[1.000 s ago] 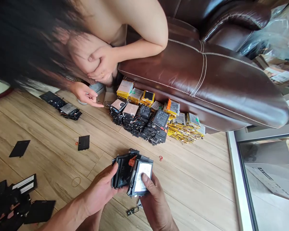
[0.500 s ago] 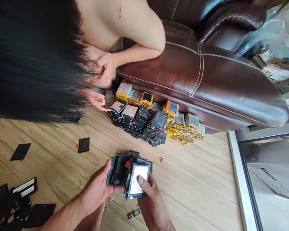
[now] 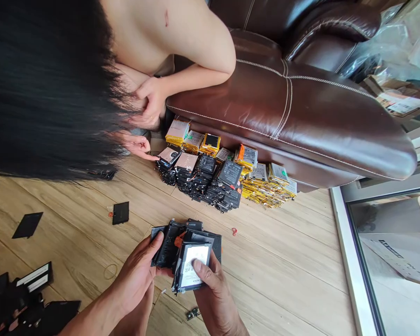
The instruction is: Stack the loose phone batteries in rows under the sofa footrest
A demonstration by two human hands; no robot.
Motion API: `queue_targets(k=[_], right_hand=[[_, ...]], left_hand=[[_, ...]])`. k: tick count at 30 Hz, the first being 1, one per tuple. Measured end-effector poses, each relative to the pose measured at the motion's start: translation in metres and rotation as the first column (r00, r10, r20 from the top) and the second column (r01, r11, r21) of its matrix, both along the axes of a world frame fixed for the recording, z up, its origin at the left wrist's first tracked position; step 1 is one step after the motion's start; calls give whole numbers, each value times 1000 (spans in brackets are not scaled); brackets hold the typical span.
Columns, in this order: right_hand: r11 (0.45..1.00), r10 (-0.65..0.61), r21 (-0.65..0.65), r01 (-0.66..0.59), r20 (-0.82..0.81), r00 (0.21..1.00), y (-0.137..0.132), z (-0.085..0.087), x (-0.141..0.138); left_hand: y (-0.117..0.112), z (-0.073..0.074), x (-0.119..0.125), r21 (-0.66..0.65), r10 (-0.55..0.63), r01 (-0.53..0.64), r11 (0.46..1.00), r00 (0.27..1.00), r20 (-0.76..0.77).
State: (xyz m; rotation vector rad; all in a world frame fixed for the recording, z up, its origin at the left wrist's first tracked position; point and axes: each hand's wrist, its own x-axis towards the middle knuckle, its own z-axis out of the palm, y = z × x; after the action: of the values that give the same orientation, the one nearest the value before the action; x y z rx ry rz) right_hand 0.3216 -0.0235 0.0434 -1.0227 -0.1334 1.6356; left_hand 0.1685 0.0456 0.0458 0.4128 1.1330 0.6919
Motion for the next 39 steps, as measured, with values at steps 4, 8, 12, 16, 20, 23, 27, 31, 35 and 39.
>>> queue_targets(k=[4, 8, 12, 16, 20, 23, 27, 31, 35, 39], right_hand=[[998, -28, -60, 29, 14, 999, -5, -7, 3], [995, -70, -68, 70, -2, 998, -6, -8, 6], [995, -76, -72, 76, 2, 997, -6, -7, 9], [995, -66, -74, 66, 13, 998, -6, -6, 9], [996, -68, -59, 69, 18, 998, -5, -4, 10], [996, -67, -60, 68, 27, 997, -5, -3, 10], [997, -61, -46, 61, 14, 998, -5, -3, 11], [996, -78, -47, 79, 15, 997, -7, -4, 12], [994, -86, -63, 88, 29, 996, -9, -8, 14], [992, -98, -85, 97, -2, 995, -8, -10, 17]], left_hand=[[2, 4, -1, -36, -52, 57, 998, 991, 119], [2, 5, 0, -70, -24, 36, 997, 987, 156], [1, 3, 0, -41, -24, 28, 999, 996, 90], [2, 3, 0, -20, -30, 31, 999, 998, 51], [2, 2, -1, 4, -53, 52, 999, 997, 60], [1, 2, -2, 21, -67, 66, 998, 995, 79], [1, 2, -2, -2, -60, 61, 998, 991, 121], [2, 4, -1, -1, -72, 73, 997, 987, 143], [2, 2, -1, 25, -92, 90, 996, 988, 125], [1, 1, -3, 42, -99, 93, 995, 982, 162]])
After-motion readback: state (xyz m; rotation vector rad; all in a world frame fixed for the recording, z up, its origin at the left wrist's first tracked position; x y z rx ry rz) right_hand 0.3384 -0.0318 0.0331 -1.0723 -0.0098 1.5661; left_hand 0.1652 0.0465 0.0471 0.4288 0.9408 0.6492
